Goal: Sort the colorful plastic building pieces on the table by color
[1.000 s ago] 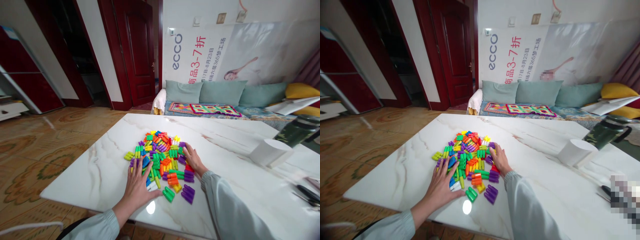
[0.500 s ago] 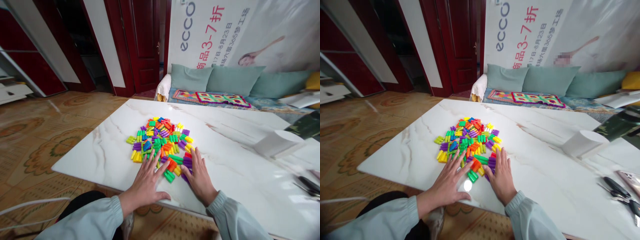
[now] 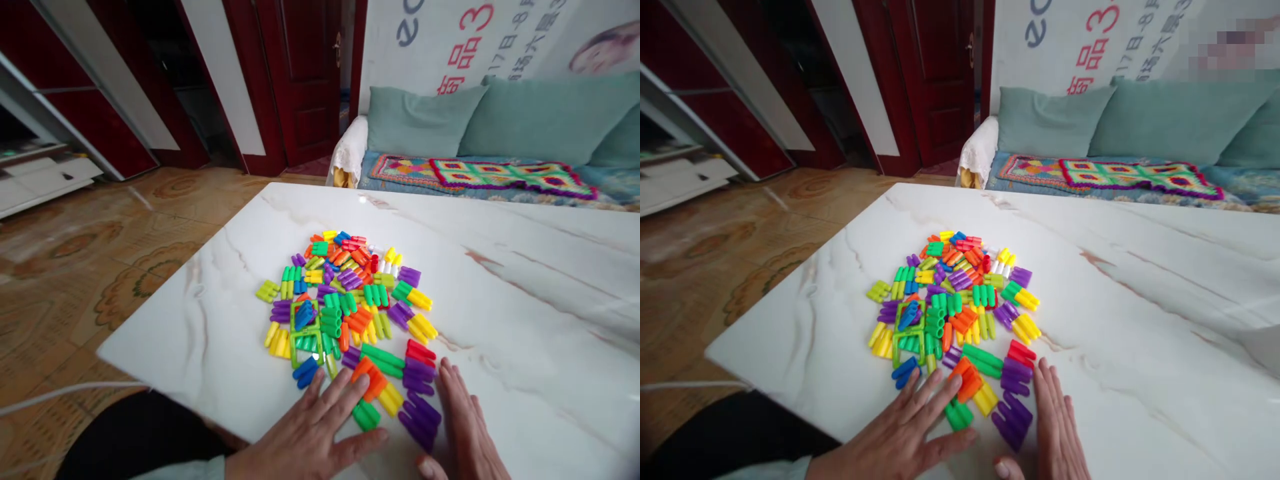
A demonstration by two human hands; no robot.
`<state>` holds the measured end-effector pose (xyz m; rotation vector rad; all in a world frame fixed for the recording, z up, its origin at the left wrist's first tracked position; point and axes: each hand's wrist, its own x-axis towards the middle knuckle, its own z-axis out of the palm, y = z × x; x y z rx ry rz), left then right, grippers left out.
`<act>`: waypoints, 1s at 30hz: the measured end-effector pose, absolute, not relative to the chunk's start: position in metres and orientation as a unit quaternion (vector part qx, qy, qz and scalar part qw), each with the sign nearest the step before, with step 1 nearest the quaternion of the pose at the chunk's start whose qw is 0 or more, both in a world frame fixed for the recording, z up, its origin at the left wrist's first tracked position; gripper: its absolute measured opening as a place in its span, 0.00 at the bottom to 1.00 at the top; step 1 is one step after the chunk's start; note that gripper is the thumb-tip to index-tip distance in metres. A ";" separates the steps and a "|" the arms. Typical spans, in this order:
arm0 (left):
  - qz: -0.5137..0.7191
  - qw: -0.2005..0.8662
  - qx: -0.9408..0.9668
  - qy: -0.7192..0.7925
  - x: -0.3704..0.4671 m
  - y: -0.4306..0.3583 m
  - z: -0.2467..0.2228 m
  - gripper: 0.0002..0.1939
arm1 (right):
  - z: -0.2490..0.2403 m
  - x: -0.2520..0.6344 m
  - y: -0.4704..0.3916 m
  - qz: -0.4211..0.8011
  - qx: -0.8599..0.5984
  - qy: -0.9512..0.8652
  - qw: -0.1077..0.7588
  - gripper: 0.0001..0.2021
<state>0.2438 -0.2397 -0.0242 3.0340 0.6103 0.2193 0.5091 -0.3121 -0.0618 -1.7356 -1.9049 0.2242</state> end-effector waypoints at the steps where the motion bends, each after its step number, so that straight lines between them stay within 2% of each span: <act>1: 0.051 0.055 0.978 0.195 0.245 -0.238 -0.019 0.51 | -0.060 0.507 -0.311 0.079 -0.647 -0.709 0.271 0.44; 5: 0.043 0.109 0.972 0.203 0.248 -0.232 -0.011 0.57 | -0.053 0.495 -0.303 0.054 -0.675 -0.676 0.289 0.41; 13: 0.123 0.042 0.974 0.186 0.249 -0.240 -0.018 0.50 | -0.052 0.492 -0.298 0.043 -0.700 -0.634 0.326 0.40; 19: 0.155 0.039 0.971 0.177 0.248 -0.242 -0.012 0.52 | -0.053 0.488 -0.298 0.027 -0.685 -0.661 0.304 0.39; 21: 0.169 0.041 0.971 0.165 0.245 -0.242 -0.014 0.50 | -0.053 0.487 -0.300 0.035 -0.676 -0.674 0.295 0.39; 24: 0.214 0.041 0.967 0.129 0.237 -0.243 -0.021 0.41 | -0.054 0.481 -0.303 0.041 -0.676 -0.669 0.307 0.41; 26: 0.264 0.035 0.945 0.191 0.231 -0.241 -0.028 0.39 | -0.054 0.474 -0.303 0.031 -0.690 -0.653 0.311 0.47; 28: 0.305 0.039 0.887 0.345 0.226 -0.236 -0.035 0.49 | -0.054 0.465 -0.300 0.016 -0.707 -0.644 0.291 0.53; 30: 0.313 0.061 0.823 0.470 0.222 -0.226 -0.042 0.61 | -0.054 0.457 -0.295 0.002 -0.720 -0.639 0.268 0.56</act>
